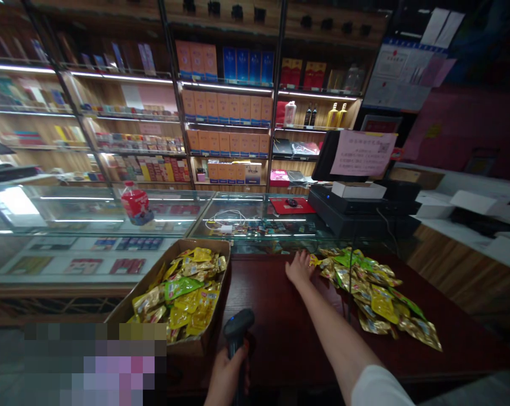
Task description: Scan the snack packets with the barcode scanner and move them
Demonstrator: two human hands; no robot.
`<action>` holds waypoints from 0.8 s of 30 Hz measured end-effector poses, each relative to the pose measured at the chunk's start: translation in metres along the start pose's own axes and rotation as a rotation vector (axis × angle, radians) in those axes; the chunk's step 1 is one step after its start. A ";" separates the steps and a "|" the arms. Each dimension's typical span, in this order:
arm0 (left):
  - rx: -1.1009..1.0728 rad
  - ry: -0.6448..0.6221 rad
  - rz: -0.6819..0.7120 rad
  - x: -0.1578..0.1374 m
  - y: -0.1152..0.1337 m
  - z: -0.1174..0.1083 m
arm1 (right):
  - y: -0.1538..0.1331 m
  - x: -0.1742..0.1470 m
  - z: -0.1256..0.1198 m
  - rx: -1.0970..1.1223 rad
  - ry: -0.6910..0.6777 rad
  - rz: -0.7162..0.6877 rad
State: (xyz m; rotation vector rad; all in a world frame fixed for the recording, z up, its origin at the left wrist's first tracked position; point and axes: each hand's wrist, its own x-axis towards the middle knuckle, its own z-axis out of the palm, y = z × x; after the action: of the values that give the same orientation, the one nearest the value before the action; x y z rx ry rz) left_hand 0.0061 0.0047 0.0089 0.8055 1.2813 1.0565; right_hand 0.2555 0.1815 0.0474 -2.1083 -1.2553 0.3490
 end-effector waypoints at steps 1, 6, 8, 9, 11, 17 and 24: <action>-0.006 0.003 0.003 0.000 0.000 0.000 | 0.016 0.001 -0.002 -0.045 0.001 0.008; -0.012 0.031 -0.001 -0.002 0.001 0.002 | 0.048 -0.026 0.008 -0.150 -0.048 -0.148; -0.005 0.016 -0.006 -0.003 0.002 0.001 | 0.054 -0.051 0.016 -0.145 -0.069 -0.257; -0.001 0.001 -0.014 -0.003 0.004 0.000 | 0.057 -0.064 0.019 -0.131 -0.070 -0.313; 0.009 -0.033 -0.038 -0.004 0.008 -0.001 | 0.064 -0.088 0.024 -0.082 -0.047 -0.402; 0.038 -0.050 -0.076 -0.007 0.018 0.000 | 0.069 -0.115 0.028 0.082 0.146 -0.371; 0.024 -0.082 -0.057 -0.007 0.009 0.006 | 0.074 -0.105 0.016 0.858 0.042 -0.042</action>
State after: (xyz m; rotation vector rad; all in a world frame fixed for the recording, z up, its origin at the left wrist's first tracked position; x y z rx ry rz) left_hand 0.0106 0.0014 0.0208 0.8182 1.2427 0.9552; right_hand 0.2443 0.0735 -0.0226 -1.3414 -0.8881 0.6768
